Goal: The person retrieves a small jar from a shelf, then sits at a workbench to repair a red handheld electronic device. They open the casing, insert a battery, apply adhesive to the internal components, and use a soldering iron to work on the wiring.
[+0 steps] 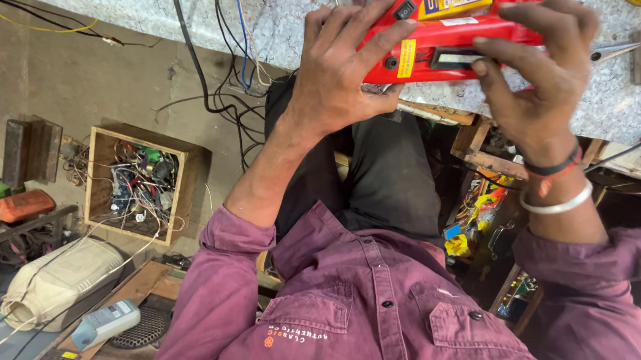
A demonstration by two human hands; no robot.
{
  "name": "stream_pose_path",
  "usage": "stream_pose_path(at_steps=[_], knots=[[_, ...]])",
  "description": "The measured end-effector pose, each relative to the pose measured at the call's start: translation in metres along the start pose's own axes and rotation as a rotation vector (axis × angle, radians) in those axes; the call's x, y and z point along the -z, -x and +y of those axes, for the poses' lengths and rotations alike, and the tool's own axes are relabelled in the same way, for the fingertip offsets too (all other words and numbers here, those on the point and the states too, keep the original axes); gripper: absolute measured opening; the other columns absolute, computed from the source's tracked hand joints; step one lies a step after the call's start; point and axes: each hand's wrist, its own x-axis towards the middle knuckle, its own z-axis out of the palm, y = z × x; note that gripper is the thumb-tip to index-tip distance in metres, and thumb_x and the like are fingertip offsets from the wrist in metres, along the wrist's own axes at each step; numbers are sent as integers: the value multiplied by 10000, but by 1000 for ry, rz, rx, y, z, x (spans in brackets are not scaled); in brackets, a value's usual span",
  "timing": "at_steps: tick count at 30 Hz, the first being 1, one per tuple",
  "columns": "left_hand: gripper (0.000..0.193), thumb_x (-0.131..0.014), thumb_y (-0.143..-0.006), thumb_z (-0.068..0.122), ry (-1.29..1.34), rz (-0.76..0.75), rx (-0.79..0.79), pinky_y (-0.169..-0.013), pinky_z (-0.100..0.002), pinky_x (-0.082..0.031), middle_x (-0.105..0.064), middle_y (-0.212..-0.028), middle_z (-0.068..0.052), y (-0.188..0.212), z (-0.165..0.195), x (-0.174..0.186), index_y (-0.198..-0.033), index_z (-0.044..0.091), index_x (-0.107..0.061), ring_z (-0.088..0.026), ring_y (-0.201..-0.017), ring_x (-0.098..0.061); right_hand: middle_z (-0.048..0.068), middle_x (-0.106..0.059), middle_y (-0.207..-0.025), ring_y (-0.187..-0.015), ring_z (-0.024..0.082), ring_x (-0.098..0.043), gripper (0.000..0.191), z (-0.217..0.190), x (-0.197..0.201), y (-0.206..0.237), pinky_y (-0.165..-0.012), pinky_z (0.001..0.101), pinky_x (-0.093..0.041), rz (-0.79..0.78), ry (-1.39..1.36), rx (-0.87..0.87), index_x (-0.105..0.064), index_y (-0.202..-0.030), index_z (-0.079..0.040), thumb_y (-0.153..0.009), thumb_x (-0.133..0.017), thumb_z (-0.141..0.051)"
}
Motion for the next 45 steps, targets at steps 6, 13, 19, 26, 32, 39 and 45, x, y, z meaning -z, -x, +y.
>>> stream_pose_path(at_steps=[6,13,19,26,32,39,45], knots=[[826,-939,-739,305,5,11,-20,-1132,-466,-341,-469,-1570,-49,5,-4,-4,-1478,211,-582,-241,-1298,-527,96,-630,-1361,-1264,316,-505,292,4,4,24,-1082,422,-444,-54,101,-63,-773,-1236,-90,-958,-835,-29],[849,-924,-725,283,-8,-13,-21,-1132,-472,-335,-442,-1597,-58,7,-5,-4,-1497,217,-578,-247,-1326,-504,93,-613,-1345,-1206,302,-510,309,5,-4,20,-1008,399,-478,-61,113,-18,-794,-1214,-141,-944,-842,0],[791,-886,-785,246,-114,-19,-16,-1163,-500,-301,-369,-1639,-68,12,4,-8,-1506,204,-564,-287,-1412,-428,106,-595,-1339,-1213,299,-516,253,4,-13,14,-968,367,-496,5,64,-35,-782,-1156,-111,-950,-815,32],[342,-643,-1060,189,-257,-30,-85,-1193,-507,-239,-393,-1638,-58,20,25,-21,-1401,225,-655,-278,-1494,-395,65,-640,-1237,-1111,243,-537,210,5,-13,12,-882,366,-509,-27,146,-82,-815,-1119,-61,-946,-895,27],[323,-665,-1033,179,-203,-11,-85,-1171,-499,-294,-474,-1567,-52,19,21,-23,-1349,230,-711,-273,-1435,-444,141,-606,-1289,-1172,286,-602,296,-2,-14,10,-974,372,-523,19,-77,-148,-683,-1221,1,-956,-811,28],[301,-701,-1011,142,-170,14,-112,-1151,-480,-349,-516,-1531,-70,15,18,-22,-1310,171,-711,-280,-1405,-468,151,-658,-1211,-1101,308,-669,380,-2,-8,6,-952,371,-540,-54,-44,-228,-681,-1226,13,-908,-889,29],[295,-711,-1012,150,-166,39,-125,-1141,-474,-388,-544,-1495,-63,11,18,-19,-1307,154,-701,-277,-1367,-495,116,-678,-1270,-1186,209,-685,289,15,-7,7,-1086,319,-590,-32,-652,-412,-626,-1233,43,-1000,-762,146]])
